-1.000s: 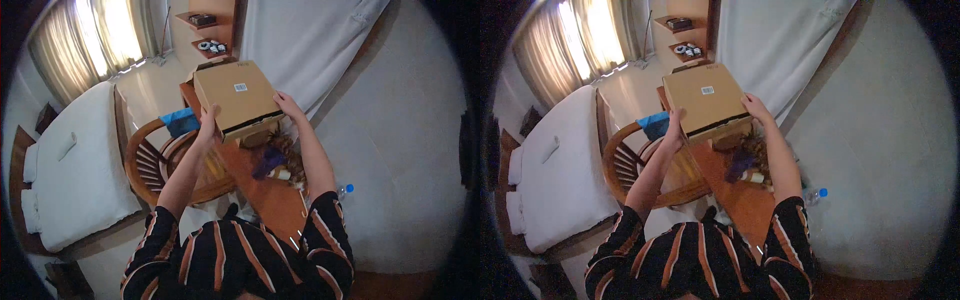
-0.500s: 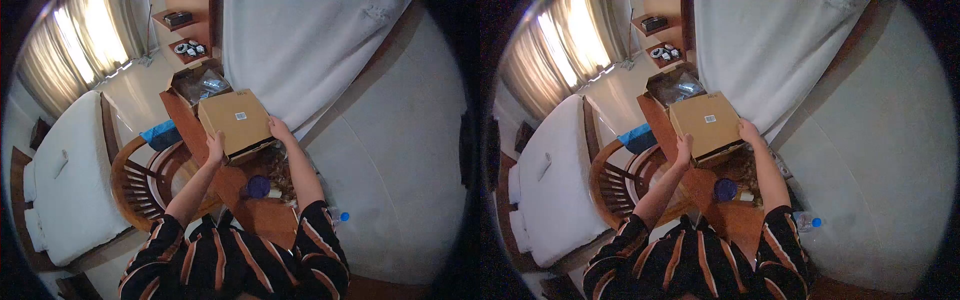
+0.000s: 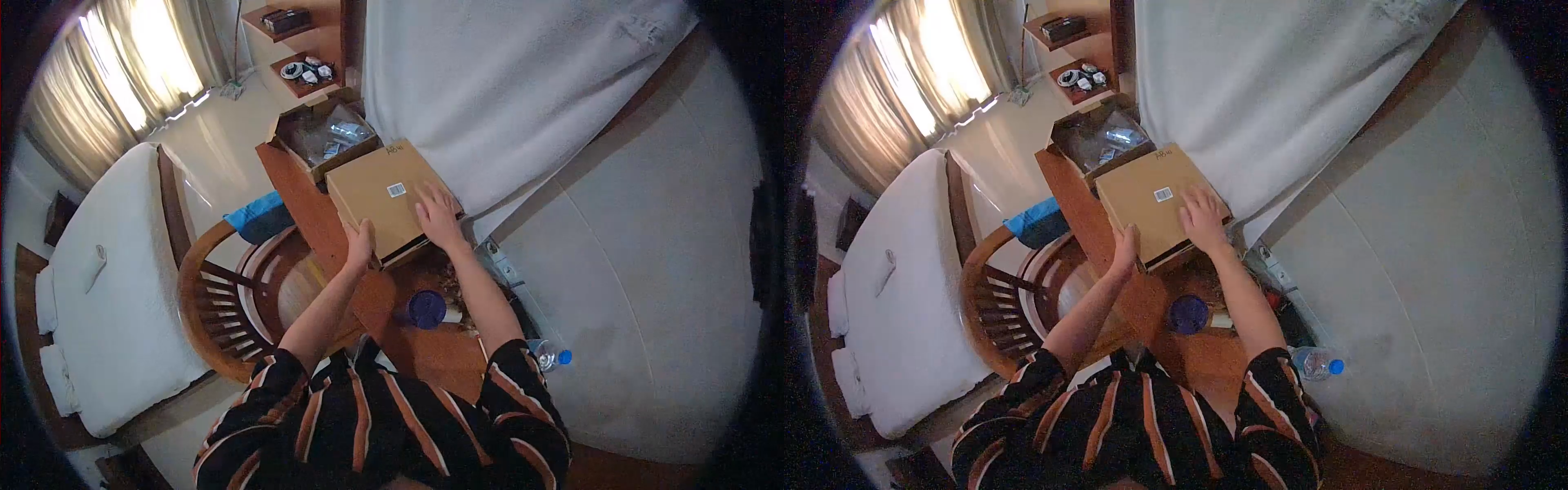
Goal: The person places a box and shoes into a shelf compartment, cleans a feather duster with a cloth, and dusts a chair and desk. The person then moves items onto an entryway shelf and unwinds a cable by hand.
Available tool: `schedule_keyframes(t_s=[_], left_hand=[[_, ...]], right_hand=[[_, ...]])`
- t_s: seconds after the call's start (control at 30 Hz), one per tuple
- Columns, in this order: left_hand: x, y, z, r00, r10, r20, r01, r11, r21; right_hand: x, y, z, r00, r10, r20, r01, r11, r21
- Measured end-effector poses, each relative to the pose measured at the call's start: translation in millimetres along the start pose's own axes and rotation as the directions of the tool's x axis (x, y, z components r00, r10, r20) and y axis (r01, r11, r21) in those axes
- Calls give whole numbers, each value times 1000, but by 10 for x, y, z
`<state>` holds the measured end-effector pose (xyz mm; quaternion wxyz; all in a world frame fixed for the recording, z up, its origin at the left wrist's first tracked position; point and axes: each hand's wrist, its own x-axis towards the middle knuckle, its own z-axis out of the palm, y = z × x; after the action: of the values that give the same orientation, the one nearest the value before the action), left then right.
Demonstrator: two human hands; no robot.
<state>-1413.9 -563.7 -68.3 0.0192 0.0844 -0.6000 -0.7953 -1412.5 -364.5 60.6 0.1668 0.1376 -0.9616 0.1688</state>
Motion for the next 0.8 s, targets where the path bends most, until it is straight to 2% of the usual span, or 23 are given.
schedule_keyframes(t_s=[0.03, 0.07, 0.13, 0.17, 0.23, 0.3, 0.37, 0.4, 0.5, 0.6, 0.7, 0.77, 0.8], left_hand=[[21, 24, -8, 998, 55, 6, -55, 997, 60], [28, 61, -26, 994, 110, 19, -111, 987, 117], [55, 95, -73, 992, 121, 46, -126, 980, 155], [79, 100, -73, 988, 136, 73, -148, 971, 190], [78, 167, -49, 994, 96, 56, -105, 977, 188], [58, 220, 6, 997, 61, 43, -68, 980, 189], [2, 284, 34, 999, 6, 49, -9, 998, 66], [28, 232, 19, 999, 2, 46, -5, 998, 69], [222, 85, -78, 996, 82, -23, -78, 987, 143], [414, 31, -214, 997, -7, -80, 8, 1000, 23], [610, 48, -352, 1000, 14, -26, -12, 994, 104], [654, 272, -336, 996, 43, 83, -36, 996, -76], [776, 242, -349, 995, 41, 88, -34, 996, -81]], right_hand=[[-19, -12, -2, 996, -88, -14, 89, 985, 145], [-100, -21, -16, 996, -88, -11, 88, 985, 146], [-345, -24, -66, 973, -223, 65, 211, 964, 160], [-412, -25, -61, 973, -222, 69, 209, 965, 158], [-521, 0, -46, 927, -344, 150, 359, 929, -89], [-509, 30, 59, 925, -340, 169, 363, 923, -126], [-460, 71, 127, 922, -338, 187, 368, 916, -160], [-405, 88, 148, 917, -346, 197, 379, 909, -170], [-353, 102, 207, 914, -351, 206, 387, 906, -173], [-374, 111, 237, 923, -343, 173, 370, 915, -162], [-440, 92, 236, 936, -322, 146, 345, 922, -177], [-430, 98, 253, 942, -299, 150, 326, 924, -202], [-418, 83, 221, 940, -304, 157, 329, 928, -176]])
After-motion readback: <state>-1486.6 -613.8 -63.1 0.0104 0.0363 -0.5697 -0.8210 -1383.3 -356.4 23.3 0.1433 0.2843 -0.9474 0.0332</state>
